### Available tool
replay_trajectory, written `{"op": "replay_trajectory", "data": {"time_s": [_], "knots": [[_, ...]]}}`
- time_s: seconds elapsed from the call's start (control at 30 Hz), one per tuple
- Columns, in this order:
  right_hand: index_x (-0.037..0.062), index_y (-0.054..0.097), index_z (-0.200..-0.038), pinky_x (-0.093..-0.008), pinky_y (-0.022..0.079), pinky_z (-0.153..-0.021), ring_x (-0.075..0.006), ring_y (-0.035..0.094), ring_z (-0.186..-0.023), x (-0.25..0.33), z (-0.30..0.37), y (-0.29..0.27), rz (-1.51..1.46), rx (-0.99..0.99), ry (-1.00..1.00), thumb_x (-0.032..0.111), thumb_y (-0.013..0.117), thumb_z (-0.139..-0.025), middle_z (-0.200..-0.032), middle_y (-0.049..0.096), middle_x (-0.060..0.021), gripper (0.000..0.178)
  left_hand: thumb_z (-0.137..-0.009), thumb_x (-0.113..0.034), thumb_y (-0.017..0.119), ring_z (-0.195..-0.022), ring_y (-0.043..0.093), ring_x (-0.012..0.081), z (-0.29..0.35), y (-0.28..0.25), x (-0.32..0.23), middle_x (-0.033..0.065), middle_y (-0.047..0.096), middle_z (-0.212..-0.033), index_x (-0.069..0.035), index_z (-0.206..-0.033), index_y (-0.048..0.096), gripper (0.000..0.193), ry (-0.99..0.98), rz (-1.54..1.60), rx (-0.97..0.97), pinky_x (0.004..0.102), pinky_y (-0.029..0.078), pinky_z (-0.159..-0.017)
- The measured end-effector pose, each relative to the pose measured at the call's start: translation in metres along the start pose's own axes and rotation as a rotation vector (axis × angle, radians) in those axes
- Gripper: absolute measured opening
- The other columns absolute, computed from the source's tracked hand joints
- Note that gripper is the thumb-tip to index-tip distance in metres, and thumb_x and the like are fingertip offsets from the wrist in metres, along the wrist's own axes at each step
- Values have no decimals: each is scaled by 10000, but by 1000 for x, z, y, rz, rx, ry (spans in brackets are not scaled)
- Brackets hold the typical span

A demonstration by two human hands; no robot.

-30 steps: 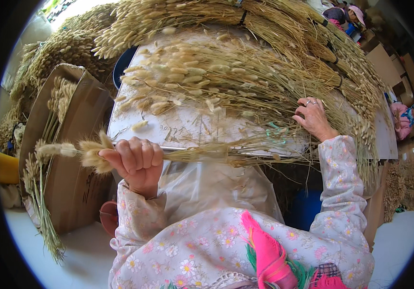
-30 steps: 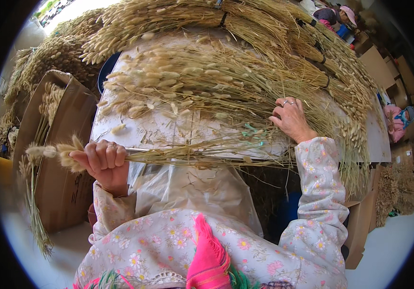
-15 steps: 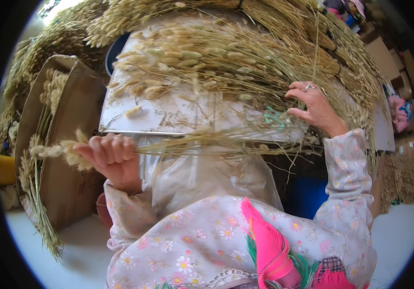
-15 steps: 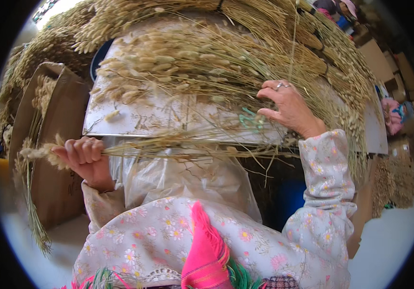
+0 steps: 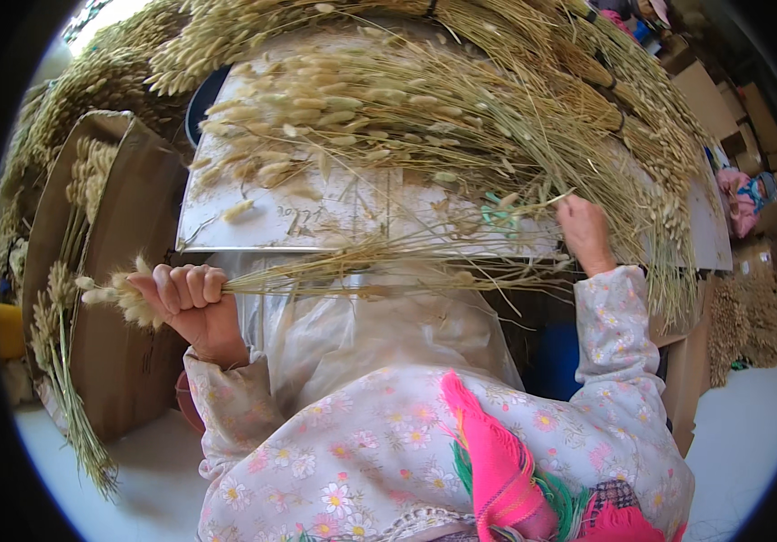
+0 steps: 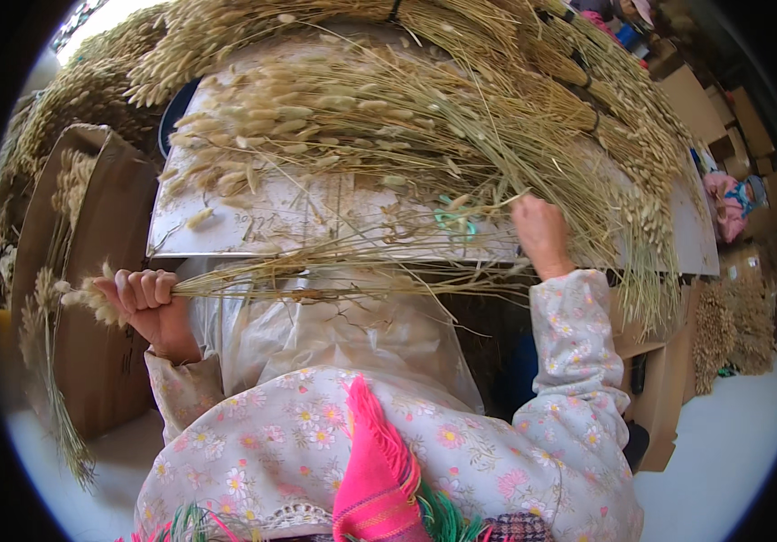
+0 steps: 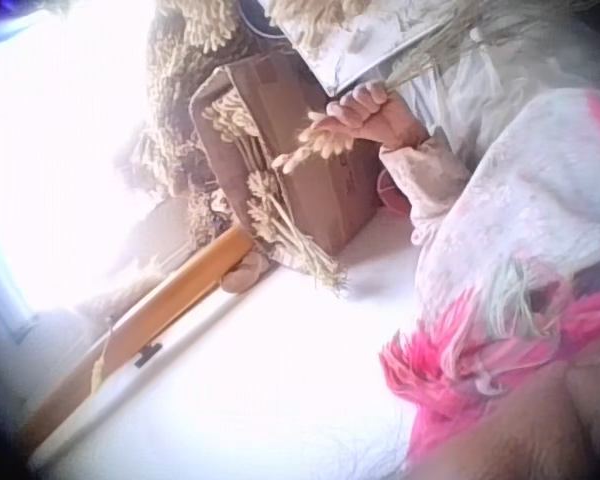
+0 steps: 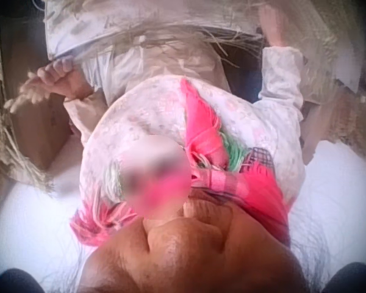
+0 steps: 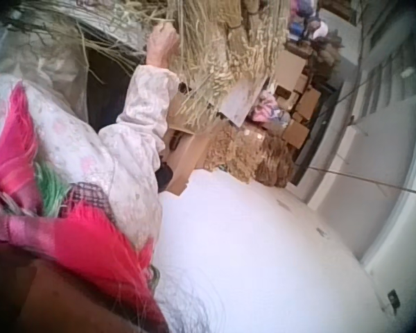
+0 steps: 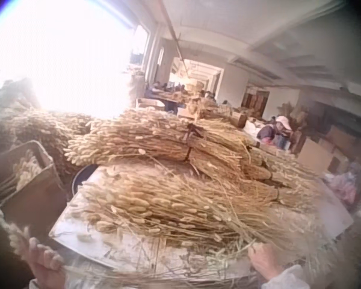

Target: The person gathers dried grain stalks from a table, trims the ends with scissors, aligns the stalks into a neat bundle, and secures them with a rubber band. The finished bundle is placed into a cardboard box. The process is repeated with additional stalks.

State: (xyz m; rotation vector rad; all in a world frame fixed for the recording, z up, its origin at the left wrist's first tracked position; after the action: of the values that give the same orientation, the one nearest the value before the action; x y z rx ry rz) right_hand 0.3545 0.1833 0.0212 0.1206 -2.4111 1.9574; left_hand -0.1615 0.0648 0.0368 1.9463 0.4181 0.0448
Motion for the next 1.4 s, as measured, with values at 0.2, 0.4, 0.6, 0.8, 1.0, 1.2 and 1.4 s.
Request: {"op": "replay_trajectory", "data": {"time_s": [0.2,0.4,0.6,0.8,1.0,1.2,1.4], "knots": [[84,577,-958,-500,445,-619,-433,593,-757,-74,-39,-49,125,-245,-93,198,459,-930,-786,618,-219,166,-981,-471,387,-397,140,80,15,-7,-20,-39,226,-442,-119,-552,363,556,54,-40,6,264,144,-408],[71,539,-1004,-518,422,-617,-451,580,-754,-76,-90,-104,313,-248,11,280,419,-962,-794,609,-252,245,-972,-485,398,-388,149,81,24,-20,-24,-43,227,-435,-120,-539,356,567,66,-44,-38,269,127,-396],[42,449,-1270,-473,443,-870,-389,555,-1063,45,-86,-61,181,51,-291,502,555,-859,-1204,553,-237,626,-970,-489,398,-379,149,80,26,-11,-16,-43,221,-426,-114,-529,348,580,42,-16,18,264,118,-387],[6,164,-1443,-514,320,-1004,-371,381,-1259,78,-58,11,328,212,-261,325,772,-686,-1421,338,-184,1022,-970,-499,384,-375,139,76,28,3,-19,-43,203,-421,-111,-529,347,588,51,-44,19,258,114,-385],[20,200,-1435,-424,398,-935,-319,452,-1163,47,-70,33,362,4,-506,101,777,-638,-1334,418,-138,988,-972,-473,411,-373,134,68,29,15,-36,-47,201,-429,-118,-537,350,565,92,62,-16,251,119,-383],[52,280,-1424,-381,454,-868,-283,476,-1145,29,-83,52,395,-183,-628,-40,564,-727,-1309,458,-96,758,-966,-397,485,-384,152,52,24,46,-103,-60,199,-447,-126,-546,347,518,139,61,104,242,127,-388],[31,240,-1434,-417,387,-990,-341,431,-1209,29,-91,32,214,167,-587,83,725,-693,-1359,403,-180,887,-969,-412,470,-388,146,47,12,52,-137,-66,183,-454,-135,-557,337,514,127,-88,99,230,121,-379]]}}
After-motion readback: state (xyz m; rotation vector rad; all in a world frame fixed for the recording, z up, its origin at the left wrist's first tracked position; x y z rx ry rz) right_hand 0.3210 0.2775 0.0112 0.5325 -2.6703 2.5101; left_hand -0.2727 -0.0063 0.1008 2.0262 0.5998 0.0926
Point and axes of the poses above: each hand's wrist, its own z-axis away from the middle knuckle, its own y-axis out of the palm, x = y × z, the point moved 6 cm from there along -z, towards the middle knuckle
